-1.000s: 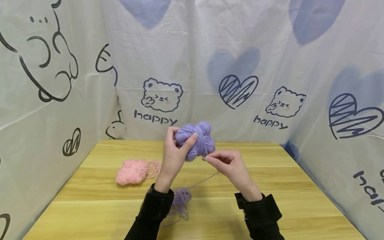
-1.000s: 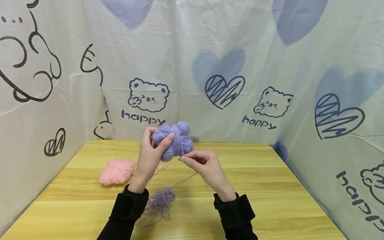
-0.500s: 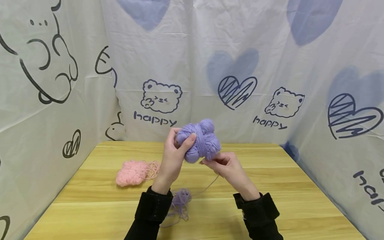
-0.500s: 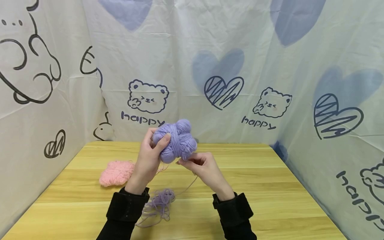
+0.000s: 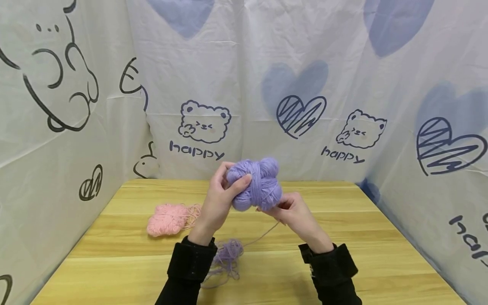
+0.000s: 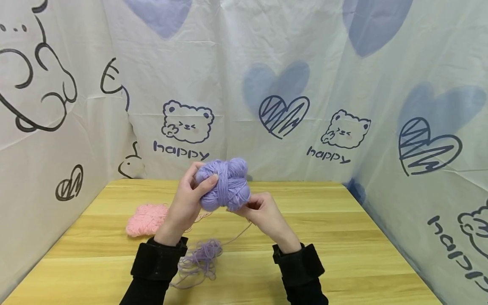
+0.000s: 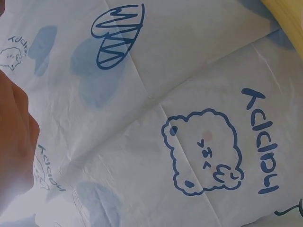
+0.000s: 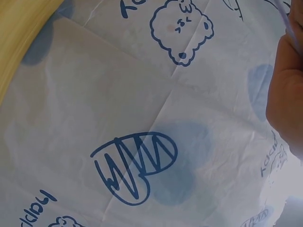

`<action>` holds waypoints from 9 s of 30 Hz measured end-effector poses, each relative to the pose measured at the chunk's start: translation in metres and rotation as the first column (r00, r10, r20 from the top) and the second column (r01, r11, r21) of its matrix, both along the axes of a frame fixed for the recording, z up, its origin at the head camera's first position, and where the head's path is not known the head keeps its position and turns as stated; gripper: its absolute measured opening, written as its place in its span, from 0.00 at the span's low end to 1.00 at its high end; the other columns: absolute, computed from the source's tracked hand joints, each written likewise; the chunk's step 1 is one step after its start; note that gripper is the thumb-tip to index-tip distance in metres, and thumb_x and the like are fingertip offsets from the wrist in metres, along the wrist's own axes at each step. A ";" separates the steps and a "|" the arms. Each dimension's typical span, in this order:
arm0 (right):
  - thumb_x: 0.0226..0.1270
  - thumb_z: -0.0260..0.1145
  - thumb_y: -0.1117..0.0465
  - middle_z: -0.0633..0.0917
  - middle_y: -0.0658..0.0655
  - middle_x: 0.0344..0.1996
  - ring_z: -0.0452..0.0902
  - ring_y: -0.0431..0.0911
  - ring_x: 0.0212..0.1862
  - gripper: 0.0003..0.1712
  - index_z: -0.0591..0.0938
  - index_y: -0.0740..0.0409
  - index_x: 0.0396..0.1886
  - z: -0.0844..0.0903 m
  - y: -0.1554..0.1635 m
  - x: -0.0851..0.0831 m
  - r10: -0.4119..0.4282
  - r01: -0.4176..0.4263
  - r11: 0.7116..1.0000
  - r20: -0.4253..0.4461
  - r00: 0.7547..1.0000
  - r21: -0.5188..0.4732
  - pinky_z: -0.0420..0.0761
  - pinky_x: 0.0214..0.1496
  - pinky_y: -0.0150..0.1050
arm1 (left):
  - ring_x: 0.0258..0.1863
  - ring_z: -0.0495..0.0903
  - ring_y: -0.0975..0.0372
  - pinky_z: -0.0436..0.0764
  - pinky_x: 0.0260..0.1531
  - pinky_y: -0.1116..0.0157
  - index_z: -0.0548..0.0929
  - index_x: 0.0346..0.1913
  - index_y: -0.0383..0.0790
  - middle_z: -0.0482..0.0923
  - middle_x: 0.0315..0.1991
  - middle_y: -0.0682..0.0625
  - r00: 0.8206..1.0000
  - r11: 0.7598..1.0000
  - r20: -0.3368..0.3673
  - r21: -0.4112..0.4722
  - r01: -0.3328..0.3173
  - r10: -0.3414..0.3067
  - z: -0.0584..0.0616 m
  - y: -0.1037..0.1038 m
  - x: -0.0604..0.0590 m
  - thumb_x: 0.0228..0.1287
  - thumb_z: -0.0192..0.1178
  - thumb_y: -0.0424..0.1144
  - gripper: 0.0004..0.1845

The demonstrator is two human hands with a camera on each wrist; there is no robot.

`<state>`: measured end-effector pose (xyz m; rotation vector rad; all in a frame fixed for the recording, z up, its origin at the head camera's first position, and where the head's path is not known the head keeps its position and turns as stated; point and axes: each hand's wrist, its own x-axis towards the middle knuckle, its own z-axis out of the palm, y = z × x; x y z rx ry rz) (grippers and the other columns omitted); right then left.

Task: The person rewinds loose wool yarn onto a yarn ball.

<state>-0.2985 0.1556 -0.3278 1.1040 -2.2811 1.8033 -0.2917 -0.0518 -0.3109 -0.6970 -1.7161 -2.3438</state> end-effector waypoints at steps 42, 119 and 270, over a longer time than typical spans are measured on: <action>0.70 0.61 0.58 0.68 0.47 0.16 0.60 0.38 0.18 0.13 0.80 0.66 0.41 0.009 0.004 0.010 -0.169 0.179 0.981 0.124 0.978 -0.079 0.61 0.19 0.35 | 0.41 0.82 0.55 0.84 0.37 0.60 0.74 0.46 0.46 0.79 0.43 0.44 0.995 0.868 -0.097 -0.491 -0.073 0.028 -0.006 -0.016 -0.003 0.55 0.70 0.40 0.18; 0.68 0.58 0.67 0.80 0.44 0.27 0.74 0.37 0.31 0.06 0.78 0.67 0.33 0.003 0.005 -0.002 -0.101 0.098 0.995 0.095 0.990 0.032 0.76 0.32 0.31 | 0.40 0.79 0.59 0.83 0.40 0.60 0.79 0.52 0.42 0.78 0.43 0.44 0.957 0.899 -0.004 -0.344 0.271 -0.290 -0.003 -0.013 0.000 0.55 0.68 0.38 0.20; 0.69 0.62 0.61 0.77 0.47 0.16 0.65 0.38 0.17 0.12 0.86 0.66 0.38 0.004 0.002 0.013 -0.036 0.034 0.998 0.042 0.998 0.057 0.70 0.18 0.34 | 0.52 0.79 0.56 0.81 0.53 0.62 0.70 0.52 0.40 0.75 0.53 0.44 0.978 0.977 -0.035 -0.031 -0.209 0.208 0.003 0.010 0.014 0.64 0.62 0.37 0.17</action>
